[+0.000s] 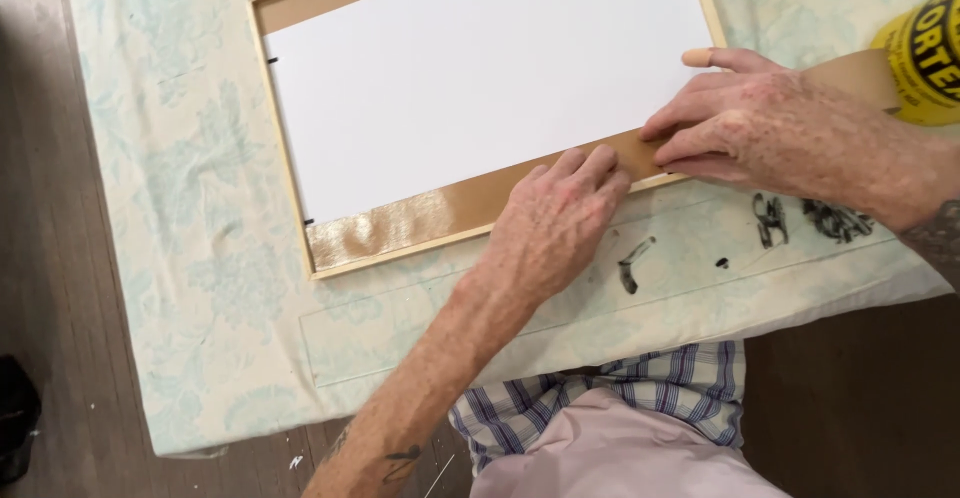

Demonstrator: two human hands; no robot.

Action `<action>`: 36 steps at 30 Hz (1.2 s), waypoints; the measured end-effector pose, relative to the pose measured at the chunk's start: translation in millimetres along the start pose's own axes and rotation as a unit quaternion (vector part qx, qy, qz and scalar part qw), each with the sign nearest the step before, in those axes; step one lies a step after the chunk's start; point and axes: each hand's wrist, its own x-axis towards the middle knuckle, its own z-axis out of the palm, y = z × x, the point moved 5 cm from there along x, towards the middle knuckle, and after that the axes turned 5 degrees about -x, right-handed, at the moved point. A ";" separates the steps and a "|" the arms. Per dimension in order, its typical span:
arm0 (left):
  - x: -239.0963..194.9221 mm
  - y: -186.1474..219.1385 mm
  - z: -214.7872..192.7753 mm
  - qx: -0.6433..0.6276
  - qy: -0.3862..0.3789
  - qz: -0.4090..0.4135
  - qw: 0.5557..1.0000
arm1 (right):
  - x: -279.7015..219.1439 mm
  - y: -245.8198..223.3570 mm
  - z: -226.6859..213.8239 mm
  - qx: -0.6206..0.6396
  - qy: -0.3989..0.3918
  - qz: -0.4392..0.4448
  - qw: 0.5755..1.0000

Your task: Applying brown paper tape to the back of a picture frame to seal it, involving cutting tape to size and smoothing it down.

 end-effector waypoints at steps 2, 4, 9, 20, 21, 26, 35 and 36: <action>5.1 4.6 1.6 0.035 0.007 0.013 0.999 | -0.2 -0.9 -3.7 -0.012 -0.007 0.004 1.000; 3.5 5.7 -3.8 0.049 0.047 0.024 0.997 | -0.3 -2.3 -10.9 0.021 0.009 0.000 1.000; 1.6 3.7 -1.1 0.043 0.059 0.019 0.997 | -2.7 -2.0 -17.3 0.062 0.040 0.000 0.997; -2.6 5.4 -6.1 0.046 0.105 0.021 0.993 | -17.9 9.7 -16.5 0.012 0.015 -0.002 1.000; -2.4 5.6 -5.9 0.054 0.102 0.017 0.993 | -21.4 13.3 -15.6 -0.012 -0.023 0.011 1.000; 1.3 6.6 -0.5 0.062 0.074 0.014 0.995 | -39.6 22.9 -17.6 -0.100 -0.081 0.044 0.991; 12.6 16.3 4.6 0.153 0.053 0.016 0.987 | -46.8 17.9 -26.5 -0.133 -0.028 0.081 0.987; 12.9 16.2 4.4 0.149 0.063 0.017 0.987 | -48.5 19.4 -25.3 -0.129 -0.028 0.079 0.988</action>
